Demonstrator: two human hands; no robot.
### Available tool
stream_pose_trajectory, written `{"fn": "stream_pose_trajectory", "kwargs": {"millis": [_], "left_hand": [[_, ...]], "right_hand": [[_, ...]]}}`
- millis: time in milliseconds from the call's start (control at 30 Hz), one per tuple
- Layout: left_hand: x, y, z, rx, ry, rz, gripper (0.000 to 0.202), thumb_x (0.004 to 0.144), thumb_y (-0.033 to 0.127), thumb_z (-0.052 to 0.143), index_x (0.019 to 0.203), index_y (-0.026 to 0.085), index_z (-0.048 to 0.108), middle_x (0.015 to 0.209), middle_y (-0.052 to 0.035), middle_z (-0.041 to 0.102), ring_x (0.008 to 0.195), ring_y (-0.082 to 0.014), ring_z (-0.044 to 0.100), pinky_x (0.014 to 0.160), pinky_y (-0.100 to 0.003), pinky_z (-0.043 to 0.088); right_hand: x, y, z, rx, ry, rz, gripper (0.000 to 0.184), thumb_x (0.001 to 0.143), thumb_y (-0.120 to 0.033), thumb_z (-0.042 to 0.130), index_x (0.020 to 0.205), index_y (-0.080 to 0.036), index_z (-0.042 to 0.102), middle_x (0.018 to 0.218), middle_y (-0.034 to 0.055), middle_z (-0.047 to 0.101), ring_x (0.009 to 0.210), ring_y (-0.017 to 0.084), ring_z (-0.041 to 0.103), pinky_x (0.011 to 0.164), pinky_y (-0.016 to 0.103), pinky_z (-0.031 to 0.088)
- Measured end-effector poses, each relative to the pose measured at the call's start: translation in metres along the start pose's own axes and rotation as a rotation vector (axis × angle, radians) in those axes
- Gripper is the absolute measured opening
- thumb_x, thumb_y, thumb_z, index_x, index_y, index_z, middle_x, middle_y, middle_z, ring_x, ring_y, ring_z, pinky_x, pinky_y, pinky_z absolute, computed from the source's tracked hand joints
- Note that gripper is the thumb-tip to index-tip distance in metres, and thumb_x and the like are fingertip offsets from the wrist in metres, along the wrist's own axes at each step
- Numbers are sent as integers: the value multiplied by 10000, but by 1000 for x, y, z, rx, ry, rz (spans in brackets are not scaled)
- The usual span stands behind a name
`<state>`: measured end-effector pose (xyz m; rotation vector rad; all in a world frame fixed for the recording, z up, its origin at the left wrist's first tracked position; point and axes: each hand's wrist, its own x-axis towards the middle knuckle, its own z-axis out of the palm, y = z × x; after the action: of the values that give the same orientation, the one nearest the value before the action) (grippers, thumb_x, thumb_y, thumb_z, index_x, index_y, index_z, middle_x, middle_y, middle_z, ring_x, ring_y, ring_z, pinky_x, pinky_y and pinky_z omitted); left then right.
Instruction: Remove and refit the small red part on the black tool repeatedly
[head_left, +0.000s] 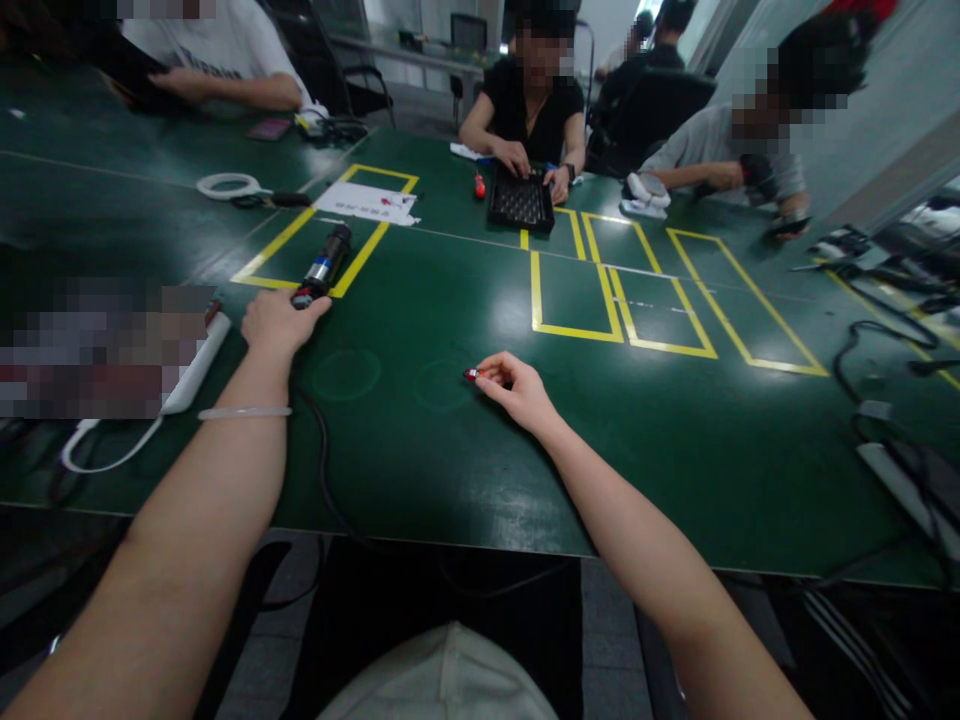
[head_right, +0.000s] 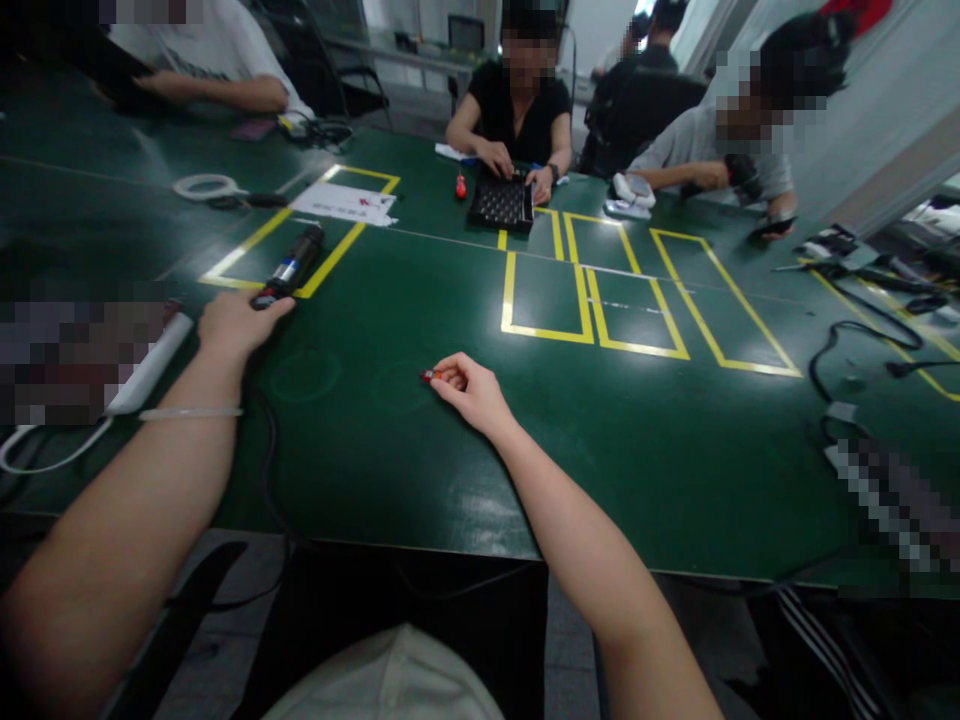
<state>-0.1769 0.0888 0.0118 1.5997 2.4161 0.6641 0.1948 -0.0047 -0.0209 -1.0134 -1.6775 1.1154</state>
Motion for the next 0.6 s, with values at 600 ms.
{"fn": "stream_pose_trajectory", "kwargs": {"millis": [600], "left_hand": [[-24, 26, 6, -9, 19, 90, 515, 814, 383, 715, 1206, 108, 525, 1205, -138, 622, 1089, -280, 577, 927, -397, 450]], "right_hand": [[1, 1, 1, 15, -7, 9, 253, 823, -382, 689, 970, -186, 626, 823, 14, 651, 698, 118, 562, 666, 263, 464]]}}
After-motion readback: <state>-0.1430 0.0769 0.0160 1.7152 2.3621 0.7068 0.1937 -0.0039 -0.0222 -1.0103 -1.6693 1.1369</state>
